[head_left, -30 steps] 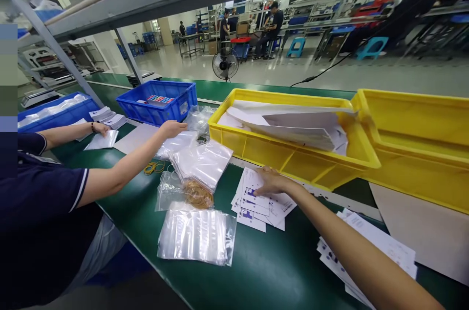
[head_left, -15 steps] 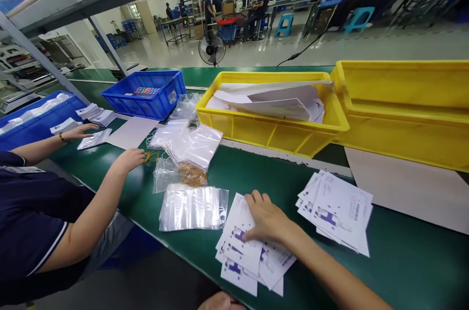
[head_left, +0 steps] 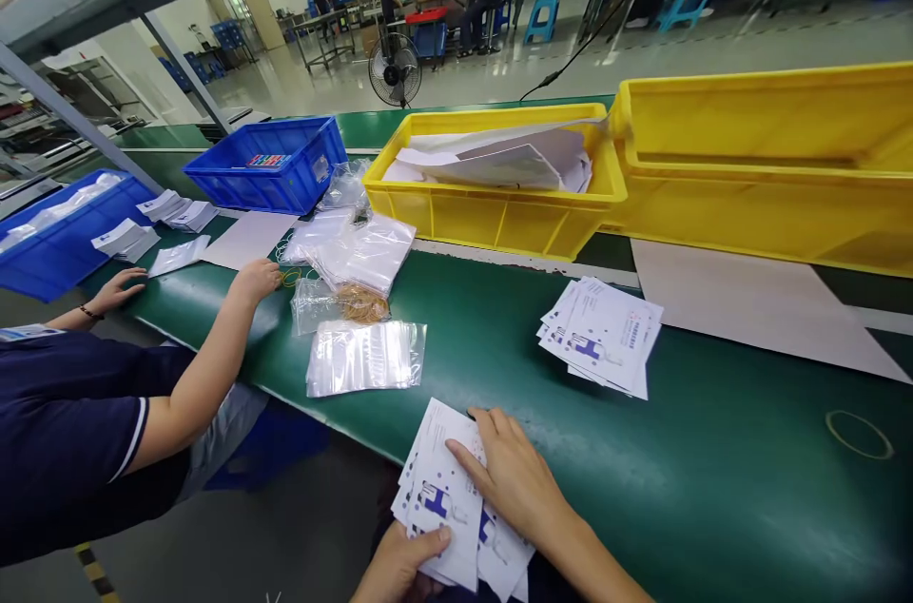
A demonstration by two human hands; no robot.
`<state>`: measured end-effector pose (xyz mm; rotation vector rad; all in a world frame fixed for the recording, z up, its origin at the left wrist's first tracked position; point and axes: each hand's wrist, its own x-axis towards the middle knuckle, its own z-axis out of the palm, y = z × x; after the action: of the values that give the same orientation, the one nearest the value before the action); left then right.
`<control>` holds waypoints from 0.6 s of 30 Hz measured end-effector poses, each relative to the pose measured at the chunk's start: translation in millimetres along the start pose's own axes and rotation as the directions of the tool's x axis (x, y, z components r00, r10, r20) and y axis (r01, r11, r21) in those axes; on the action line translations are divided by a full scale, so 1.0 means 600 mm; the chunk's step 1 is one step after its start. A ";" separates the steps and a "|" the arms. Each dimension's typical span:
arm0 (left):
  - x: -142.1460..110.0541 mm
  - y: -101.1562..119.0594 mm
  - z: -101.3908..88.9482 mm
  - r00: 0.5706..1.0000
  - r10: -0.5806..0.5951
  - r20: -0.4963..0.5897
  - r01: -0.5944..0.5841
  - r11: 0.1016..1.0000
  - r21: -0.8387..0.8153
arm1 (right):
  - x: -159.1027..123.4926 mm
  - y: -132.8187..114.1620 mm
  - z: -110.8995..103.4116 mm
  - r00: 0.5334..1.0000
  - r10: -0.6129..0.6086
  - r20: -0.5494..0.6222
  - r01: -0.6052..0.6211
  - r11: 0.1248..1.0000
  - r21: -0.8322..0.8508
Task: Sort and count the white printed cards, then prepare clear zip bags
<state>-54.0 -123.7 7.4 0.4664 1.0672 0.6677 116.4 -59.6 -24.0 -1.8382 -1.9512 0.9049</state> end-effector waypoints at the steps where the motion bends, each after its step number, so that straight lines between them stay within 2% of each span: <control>1: 0.015 -0.016 -0.007 1.000 -0.008 -0.016 0.008 1.000 0.005 | -0.003 0.000 0.002 1.000 0.003 -0.008 -0.003 1.000 0.020; 3: 0.032 -0.037 -0.020 0.998 0.050 -0.032 -0.051 0.999 -0.005 | -0.005 -0.001 0.000 0.999 -0.004 -0.032 0.005 0.999 0.042; 5: 0.031 -0.034 -0.024 0.988 0.155 -0.018 -0.154 0.987 0.039 | -0.004 -0.003 -0.013 0.992 -0.027 -0.120 0.041 0.992 0.119; 8: 0.019 0.017 -0.005 0.960 0.278 0.011 -0.267 0.908 0.323 | -0.001 -0.002 -0.044 0.931 -0.060 -0.359 0.194 0.916 0.351; 11: 0.020 0.084 0.028 0.920 0.377 0.101 -0.362 0.726 0.585 | 0.005 0.015 -0.069 0.846 -0.023 -0.533 0.354 0.772 0.528; 14: 0.049 0.116 0.046 0.870 0.467 0.162 -0.449 0.609 0.654 | 0.016 0.046 -0.069 0.800 0.020 -0.600 0.404 0.721 0.562; 16: 0.077 0.111 0.045 0.857 0.497 0.134 -0.445 0.584 0.679 | 0.024 0.067 -0.058 0.786 0.054 -0.616 0.396 0.721 0.569; 18: 0.103 0.095 0.039 0.857 0.510 0.074 -0.419 0.604 0.678 | 0.032 0.081 -0.042 0.780 0.098 -0.618 0.377 0.715 0.589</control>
<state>-28.3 -40.5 14.0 1.4076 1.3169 0.7594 167.5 -36.2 -39.4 -1.2595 -1.0970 0.7065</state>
